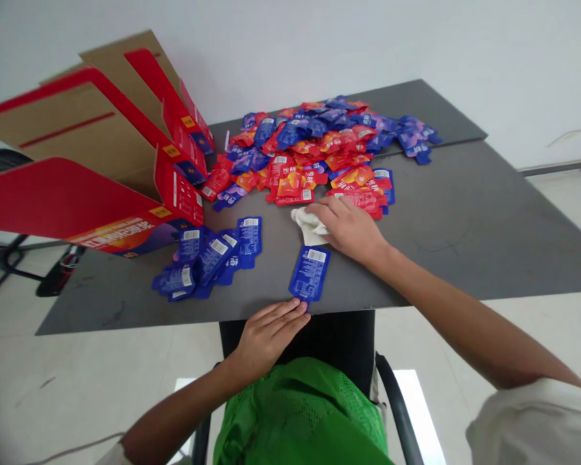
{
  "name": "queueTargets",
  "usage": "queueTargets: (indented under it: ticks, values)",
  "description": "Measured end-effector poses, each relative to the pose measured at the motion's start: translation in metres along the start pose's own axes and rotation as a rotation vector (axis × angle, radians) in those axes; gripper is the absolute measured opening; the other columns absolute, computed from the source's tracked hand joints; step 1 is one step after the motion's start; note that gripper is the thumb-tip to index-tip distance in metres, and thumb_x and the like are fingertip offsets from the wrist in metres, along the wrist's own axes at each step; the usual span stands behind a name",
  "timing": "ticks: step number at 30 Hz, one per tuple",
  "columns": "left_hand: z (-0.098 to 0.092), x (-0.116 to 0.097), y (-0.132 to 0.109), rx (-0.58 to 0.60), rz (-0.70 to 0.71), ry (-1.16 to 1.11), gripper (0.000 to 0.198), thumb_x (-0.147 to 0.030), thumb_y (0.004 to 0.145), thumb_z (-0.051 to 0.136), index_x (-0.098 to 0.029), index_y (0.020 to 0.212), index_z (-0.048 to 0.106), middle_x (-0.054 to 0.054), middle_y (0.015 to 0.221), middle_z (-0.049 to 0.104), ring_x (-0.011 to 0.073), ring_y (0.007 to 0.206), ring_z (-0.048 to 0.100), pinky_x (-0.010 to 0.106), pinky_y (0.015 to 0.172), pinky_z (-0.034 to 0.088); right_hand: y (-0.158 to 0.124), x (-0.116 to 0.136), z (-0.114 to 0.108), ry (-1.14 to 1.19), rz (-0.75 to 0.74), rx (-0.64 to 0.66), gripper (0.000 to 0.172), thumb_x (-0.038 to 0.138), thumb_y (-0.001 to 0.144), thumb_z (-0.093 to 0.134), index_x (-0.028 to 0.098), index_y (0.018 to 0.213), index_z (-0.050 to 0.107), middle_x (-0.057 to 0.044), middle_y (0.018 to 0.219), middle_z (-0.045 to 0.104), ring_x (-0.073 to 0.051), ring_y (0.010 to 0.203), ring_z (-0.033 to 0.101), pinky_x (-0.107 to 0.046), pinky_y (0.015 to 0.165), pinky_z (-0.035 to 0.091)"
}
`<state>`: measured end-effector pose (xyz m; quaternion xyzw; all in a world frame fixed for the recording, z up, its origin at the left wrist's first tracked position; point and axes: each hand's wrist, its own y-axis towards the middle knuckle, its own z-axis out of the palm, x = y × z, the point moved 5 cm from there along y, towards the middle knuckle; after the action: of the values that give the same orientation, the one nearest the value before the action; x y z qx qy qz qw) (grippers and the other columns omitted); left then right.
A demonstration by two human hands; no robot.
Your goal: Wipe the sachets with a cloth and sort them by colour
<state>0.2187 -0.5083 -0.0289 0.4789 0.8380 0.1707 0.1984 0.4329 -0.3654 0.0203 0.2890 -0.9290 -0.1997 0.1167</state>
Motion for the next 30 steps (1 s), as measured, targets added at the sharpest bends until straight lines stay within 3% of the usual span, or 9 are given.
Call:
queueTargets:
  ticks: [2,7,9,12,16,20,25,27,30]
  values:
    - [0.0,-0.001,0.001,-0.012,-0.006,-0.017,0.028,-0.017,0.108,0.05,-0.015,0.126,0.07,0.006,0.13,0.076,0.0178,0.126,0.07,0.034,0.108,0.059,-0.013,0.023,-0.013,0.088,0.0,-0.07,0.049,0.025,0.097,0.062,0.024,0.145,0.053,-0.015,0.135,0.063,-0.032,0.123,0.061,-0.048,0.104,0.053]
    - [0.0,-0.001,0.003,-0.021,-0.039,-0.056,0.025,-0.014,0.105,0.054,-0.016,0.121,0.073,0.006,0.111,0.082,0.0168,0.104,0.078,0.034,0.104,0.06,-0.055,0.084,0.004,0.242,-0.21,0.132,0.046,0.017,0.094,0.06,0.025,0.14,0.055,-0.01,0.127,0.069,-0.027,0.116,0.065,-0.04,0.092,0.059]
    - [0.0,-0.001,0.002,-0.008,-0.04,-0.057,0.027,-0.015,0.106,0.052,-0.016,0.122,0.073,0.007,0.119,0.08,0.0178,0.113,0.075,0.035,0.106,0.059,-0.055,0.076,0.017,0.232,-0.186,0.151,0.047,0.016,0.092,0.062,0.022,0.138,0.055,-0.011,0.127,0.069,-0.027,0.115,0.065,-0.04,0.094,0.059]
    - [0.001,-0.002,0.0,-0.006,-0.028,-0.035,0.03,-0.017,0.108,0.047,-0.017,0.126,0.071,0.006,0.131,0.076,0.0187,0.127,0.069,0.035,0.109,0.058,-0.034,0.036,0.028,0.146,-0.094,0.141,0.049,0.017,0.092,0.065,0.02,0.14,0.055,-0.013,0.131,0.067,-0.03,0.117,0.064,-0.043,0.097,0.058]
    - [0.001,-0.003,-0.001,-0.038,-0.036,-0.027,0.028,-0.016,0.108,0.048,-0.016,0.123,0.072,0.005,0.129,0.077,0.018,0.124,0.071,0.034,0.107,0.059,-0.004,-0.003,0.015,-0.011,-0.018,0.094,0.042,0.019,0.095,0.06,0.019,0.138,0.059,-0.015,0.129,0.067,-0.033,0.116,0.065,-0.046,0.096,0.058]
    - [0.001,-0.003,0.0,-0.03,-0.039,-0.04,0.027,-0.016,0.107,0.049,-0.015,0.124,0.071,0.006,0.13,0.076,0.0191,0.125,0.071,0.035,0.107,0.059,-0.016,0.024,-0.013,0.068,0.013,-0.044,0.05,0.027,0.097,0.062,0.024,0.146,0.052,-0.016,0.135,0.064,-0.032,0.124,0.062,-0.047,0.102,0.056]
    - [0.001,-0.002,0.003,-0.02,-0.057,-0.051,0.026,-0.015,0.105,0.053,-0.016,0.121,0.073,0.006,0.112,0.082,0.0178,0.104,0.077,0.035,0.104,0.061,-0.057,0.085,0.005,0.259,-0.204,0.144,0.05,0.016,0.093,0.06,0.025,0.143,0.056,-0.011,0.128,0.069,-0.028,0.116,0.066,-0.041,0.092,0.061]
    - [0.001,-0.002,0.003,-0.018,-0.054,-0.048,0.027,-0.016,0.107,0.05,-0.016,0.12,0.073,0.006,0.117,0.081,0.0182,0.111,0.076,0.035,0.105,0.06,-0.057,0.075,0.017,0.276,-0.178,0.149,0.052,0.014,0.09,0.063,0.023,0.142,0.058,-0.011,0.129,0.069,-0.028,0.117,0.066,-0.042,0.095,0.06]
    - [0.0,-0.003,0.003,-0.033,-0.035,-0.032,0.028,-0.016,0.108,0.047,-0.015,0.122,0.072,0.005,0.129,0.077,0.0189,0.124,0.071,0.034,0.108,0.058,-0.036,0.033,0.027,0.196,-0.064,0.125,0.053,0.017,0.089,0.069,0.021,0.141,0.059,-0.014,0.132,0.067,-0.031,0.12,0.065,-0.045,0.098,0.059]
